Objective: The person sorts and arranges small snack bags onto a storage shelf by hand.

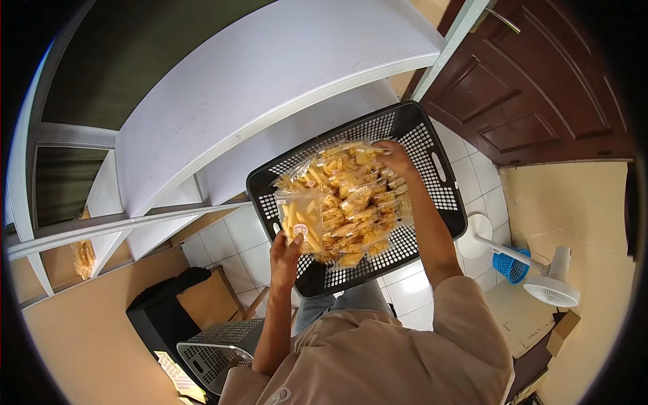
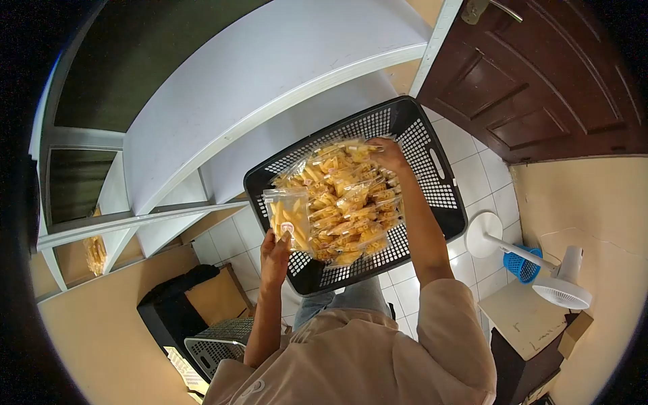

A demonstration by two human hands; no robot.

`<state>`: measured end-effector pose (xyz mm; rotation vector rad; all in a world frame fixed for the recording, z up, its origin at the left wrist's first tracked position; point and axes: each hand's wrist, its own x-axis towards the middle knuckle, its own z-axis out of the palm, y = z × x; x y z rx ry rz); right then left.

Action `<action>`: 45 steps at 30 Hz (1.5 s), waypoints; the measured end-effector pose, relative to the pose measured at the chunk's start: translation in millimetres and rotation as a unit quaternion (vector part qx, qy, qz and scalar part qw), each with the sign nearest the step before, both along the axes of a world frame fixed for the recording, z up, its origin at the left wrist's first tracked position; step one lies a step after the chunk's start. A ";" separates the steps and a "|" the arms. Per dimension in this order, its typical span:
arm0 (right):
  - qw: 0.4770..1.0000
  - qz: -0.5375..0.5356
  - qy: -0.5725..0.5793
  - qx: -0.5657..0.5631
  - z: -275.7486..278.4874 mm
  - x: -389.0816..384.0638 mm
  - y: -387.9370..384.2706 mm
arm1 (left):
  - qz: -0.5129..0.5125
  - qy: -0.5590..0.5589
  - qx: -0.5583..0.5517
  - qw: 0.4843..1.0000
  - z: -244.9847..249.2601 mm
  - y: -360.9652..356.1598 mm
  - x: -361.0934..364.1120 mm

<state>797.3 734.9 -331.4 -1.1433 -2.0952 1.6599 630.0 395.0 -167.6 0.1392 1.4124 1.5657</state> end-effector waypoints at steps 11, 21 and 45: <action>0.961 -0.203 0.146 0.121 -220.5 -27.3 0.3 | 0.015 0.013 -0.062 0.998 -8.5 0.9 10.3; 0.944 0.029 0.037 -0.326 148.6 19.5 -118.5 | -0.111 0.114 0.011 0.987 -41.7 42.6 39.5; 0.943 -0.263 -0.172 -0.111 -96.6 -17.2 -31.7 | 0.106 0.211 -0.116 0.965 43.8 -157.3 -86.3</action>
